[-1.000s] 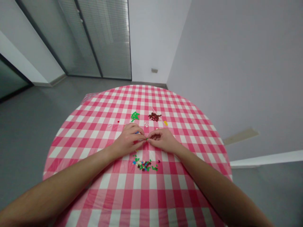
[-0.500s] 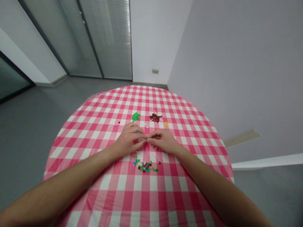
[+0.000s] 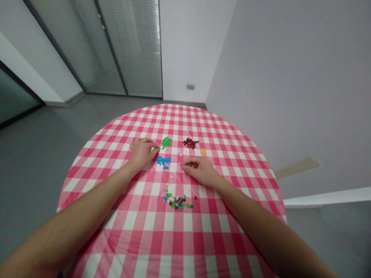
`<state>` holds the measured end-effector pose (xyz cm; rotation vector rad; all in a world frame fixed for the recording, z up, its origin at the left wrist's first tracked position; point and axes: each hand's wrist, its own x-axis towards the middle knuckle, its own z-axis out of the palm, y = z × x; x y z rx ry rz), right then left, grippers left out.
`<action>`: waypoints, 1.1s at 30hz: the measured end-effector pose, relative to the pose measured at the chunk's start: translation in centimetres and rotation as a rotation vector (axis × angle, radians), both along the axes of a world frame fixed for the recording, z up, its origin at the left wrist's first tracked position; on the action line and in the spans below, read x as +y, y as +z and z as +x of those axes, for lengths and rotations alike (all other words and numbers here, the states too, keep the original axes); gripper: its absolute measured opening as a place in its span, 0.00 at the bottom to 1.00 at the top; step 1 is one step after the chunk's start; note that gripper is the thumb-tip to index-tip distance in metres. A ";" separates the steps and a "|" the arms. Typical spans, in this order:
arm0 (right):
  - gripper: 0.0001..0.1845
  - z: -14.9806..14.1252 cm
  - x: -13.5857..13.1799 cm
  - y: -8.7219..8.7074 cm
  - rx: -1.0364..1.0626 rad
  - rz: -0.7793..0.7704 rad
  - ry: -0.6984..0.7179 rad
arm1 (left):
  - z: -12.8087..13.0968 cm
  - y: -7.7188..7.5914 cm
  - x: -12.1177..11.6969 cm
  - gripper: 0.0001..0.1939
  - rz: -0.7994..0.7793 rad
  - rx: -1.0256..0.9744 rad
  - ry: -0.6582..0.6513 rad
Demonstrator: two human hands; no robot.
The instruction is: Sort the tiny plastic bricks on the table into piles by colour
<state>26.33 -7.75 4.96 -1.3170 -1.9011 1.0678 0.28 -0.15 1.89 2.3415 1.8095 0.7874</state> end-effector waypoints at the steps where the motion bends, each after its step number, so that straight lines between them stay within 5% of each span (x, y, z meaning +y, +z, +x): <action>1: 0.11 0.0 0.0 0.1 0.006 -0.001 0.000 | 0.1 -0.1 -0.1 0.12 -0.008 0.015 -0.011; 8: 0.10 0.5 0.2 0.5 -0.019 -0.002 0.009 | 0.3 0.1 -1.1 0.13 0.033 0.073 -0.024; 17: 0.07 2.9 -0.2 3.0 -0.312 -0.149 0.493 | 0.8 0.3 -1.6 0.15 0.021 0.135 -0.074; 23: 0.09 2.4 -0.9 3.0 -0.546 -0.205 0.600 | 1.3 0.5 -1.8 0.20 -0.056 0.213 -0.083; 29: 0.06 1.9 -0.9 3.1 -0.528 -0.105 0.576 | 1.6 0.5 -2.0 0.22 -0.020 0.210 -0.073; 33: 0.06 2.3 0.1 2.7 -0.357 0.065 0.268 | 1.6 0.6 -2.0 0.20 0.008 0.155 -0.064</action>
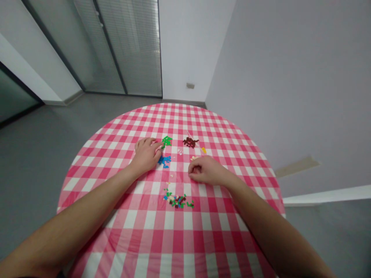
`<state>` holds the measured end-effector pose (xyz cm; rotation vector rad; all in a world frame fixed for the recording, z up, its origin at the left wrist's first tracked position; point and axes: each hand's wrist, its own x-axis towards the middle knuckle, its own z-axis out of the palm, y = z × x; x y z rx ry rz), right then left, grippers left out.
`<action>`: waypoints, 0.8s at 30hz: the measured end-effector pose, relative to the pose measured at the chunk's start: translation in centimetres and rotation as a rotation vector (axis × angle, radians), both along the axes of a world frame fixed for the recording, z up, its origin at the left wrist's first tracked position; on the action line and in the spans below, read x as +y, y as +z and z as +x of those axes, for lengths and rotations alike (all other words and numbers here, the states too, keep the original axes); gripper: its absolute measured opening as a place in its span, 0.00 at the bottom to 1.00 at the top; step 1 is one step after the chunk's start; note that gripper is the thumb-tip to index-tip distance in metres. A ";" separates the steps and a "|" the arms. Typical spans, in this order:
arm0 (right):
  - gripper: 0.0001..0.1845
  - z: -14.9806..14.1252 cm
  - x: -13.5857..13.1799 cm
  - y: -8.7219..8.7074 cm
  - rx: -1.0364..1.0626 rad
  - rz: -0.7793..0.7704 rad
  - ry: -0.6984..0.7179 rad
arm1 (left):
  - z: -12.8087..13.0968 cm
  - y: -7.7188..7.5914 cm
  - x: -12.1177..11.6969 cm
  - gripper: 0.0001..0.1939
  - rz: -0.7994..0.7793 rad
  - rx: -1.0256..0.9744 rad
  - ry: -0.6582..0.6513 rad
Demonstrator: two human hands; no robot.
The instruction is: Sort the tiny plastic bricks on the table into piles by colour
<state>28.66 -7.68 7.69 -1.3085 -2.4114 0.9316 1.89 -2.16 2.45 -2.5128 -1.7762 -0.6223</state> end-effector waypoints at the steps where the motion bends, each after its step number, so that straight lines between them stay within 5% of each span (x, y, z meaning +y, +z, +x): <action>1: 0.06 0.2 0.4 -0.3 0.022 0.071 -0.108 | 0.0 0.0 0.0 0.20 0.003 -0.009 -0.001; 6: 0.09 1.4 2.6 -2.1 -0.126 0.392 -0.403 | 0.0 0.0 -0.2 0.18 0.011 -0.035 -0.010; 13: 0.16 1.4 4.2 -2.8 -0.416 0.447 -0.297 | -0.2 0.1 -0.5 0.18 0.001 -0.045 -0.023; 24: 0.16 1.9 3.8 -2.9 -0.394 0.412 -0.186 | -0.2 0.0 -0.5 0.16 0.017 -0.064 -0.039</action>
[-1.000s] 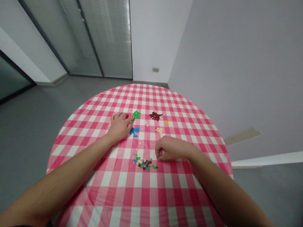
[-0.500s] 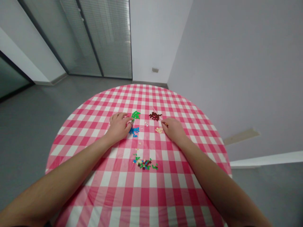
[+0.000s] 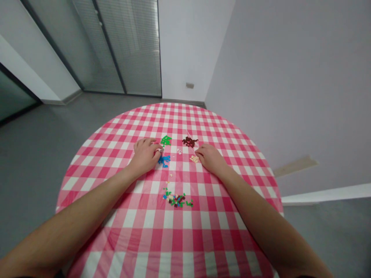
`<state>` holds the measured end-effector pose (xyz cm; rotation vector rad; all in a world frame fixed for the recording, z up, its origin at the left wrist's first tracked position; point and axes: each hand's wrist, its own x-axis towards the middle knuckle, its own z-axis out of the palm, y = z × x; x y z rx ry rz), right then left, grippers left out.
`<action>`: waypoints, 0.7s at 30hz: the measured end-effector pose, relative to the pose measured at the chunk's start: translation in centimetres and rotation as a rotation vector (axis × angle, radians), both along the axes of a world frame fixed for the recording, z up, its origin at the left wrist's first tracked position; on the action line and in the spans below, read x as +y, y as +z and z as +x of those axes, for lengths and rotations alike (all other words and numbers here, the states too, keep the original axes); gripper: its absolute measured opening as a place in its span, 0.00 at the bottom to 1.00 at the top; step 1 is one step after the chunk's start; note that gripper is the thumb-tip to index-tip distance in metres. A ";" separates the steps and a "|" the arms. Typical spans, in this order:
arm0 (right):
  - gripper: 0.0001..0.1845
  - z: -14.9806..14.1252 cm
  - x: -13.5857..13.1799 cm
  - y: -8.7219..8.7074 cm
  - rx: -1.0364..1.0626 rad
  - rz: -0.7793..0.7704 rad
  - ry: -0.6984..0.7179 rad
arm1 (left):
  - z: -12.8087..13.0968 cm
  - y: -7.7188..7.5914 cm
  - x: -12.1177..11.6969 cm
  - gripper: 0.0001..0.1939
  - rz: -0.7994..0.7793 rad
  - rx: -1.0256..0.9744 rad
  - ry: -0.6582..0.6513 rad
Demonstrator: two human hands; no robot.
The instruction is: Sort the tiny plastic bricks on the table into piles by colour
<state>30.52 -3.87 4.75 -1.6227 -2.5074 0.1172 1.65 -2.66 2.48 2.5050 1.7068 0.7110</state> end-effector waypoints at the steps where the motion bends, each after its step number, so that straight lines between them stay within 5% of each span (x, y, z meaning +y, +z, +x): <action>1: 0.17 0.0 0.0 0.1 0.012 0.004 -0.014 | -0.1 0.0 0.0 0.15 0.008 -0.009 -0.010; 10: 0.18 0.2 -0.4 -0.2 -0.107 0.063 -0.049 | -0.2 1.2 -0.9 0.12 0.178 -0.180 -0.392; 21: 0.26 0.0 0.1 -0.9 -0.189 0.097 -0.044 | 0.0 2.4 -1.7 0.13 -0.108 -0.066 -0.615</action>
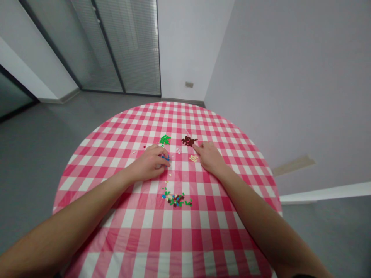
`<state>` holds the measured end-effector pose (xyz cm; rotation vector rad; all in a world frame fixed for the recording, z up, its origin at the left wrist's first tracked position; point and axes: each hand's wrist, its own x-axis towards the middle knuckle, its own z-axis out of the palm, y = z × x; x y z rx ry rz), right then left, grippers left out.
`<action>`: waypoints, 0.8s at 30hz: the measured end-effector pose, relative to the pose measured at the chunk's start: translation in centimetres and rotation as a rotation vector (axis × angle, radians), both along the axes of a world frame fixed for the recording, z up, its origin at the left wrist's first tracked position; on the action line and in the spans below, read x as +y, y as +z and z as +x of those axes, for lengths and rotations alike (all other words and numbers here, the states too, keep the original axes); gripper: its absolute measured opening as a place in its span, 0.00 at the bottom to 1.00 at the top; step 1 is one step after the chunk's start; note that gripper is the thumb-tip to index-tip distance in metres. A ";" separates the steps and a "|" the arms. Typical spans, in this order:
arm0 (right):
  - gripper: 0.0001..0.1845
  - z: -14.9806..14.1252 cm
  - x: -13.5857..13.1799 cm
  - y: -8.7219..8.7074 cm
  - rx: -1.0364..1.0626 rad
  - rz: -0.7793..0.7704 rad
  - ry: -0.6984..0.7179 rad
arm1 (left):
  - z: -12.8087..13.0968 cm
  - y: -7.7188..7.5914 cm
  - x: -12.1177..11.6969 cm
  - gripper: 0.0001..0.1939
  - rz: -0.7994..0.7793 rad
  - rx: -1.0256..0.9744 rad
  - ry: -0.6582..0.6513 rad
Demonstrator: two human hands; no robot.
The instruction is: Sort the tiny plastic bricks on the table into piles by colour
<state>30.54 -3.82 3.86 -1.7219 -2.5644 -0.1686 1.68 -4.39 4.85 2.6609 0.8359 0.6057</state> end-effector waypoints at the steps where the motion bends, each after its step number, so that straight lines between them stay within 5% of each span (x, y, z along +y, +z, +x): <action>1: 0.26 0.0 0.0 0.0 0.004 0.009 0.002 | 0.0 0.2 -0.1 0.13 -0.019 0.025 -0.037; 7: 0.23 -0.3 -0.4 0.2 0.112 0.070 0.016 | 0.1 0.8 -0.7 0.09 -0.071 0.099 -0.137; 14: 0.17 -0.9 -1.0 0.7 0.220 0.072 0.061 | 1.1 -0.3 -0.8 0.07 -0.070 0.078 -0.114; 20: 0.13 -2.5 -2.6 1.5 0.181 -0.110 0.305 | 1.4 -0.4 -0.7 0.07 -0.042 0.065 0.018; 24: 0.11 -4.1 -3.8 1.1 0.210 -0.158 0.418 | 0.3 0.4 -0.4 0.06 -0.150 0.090 -0.095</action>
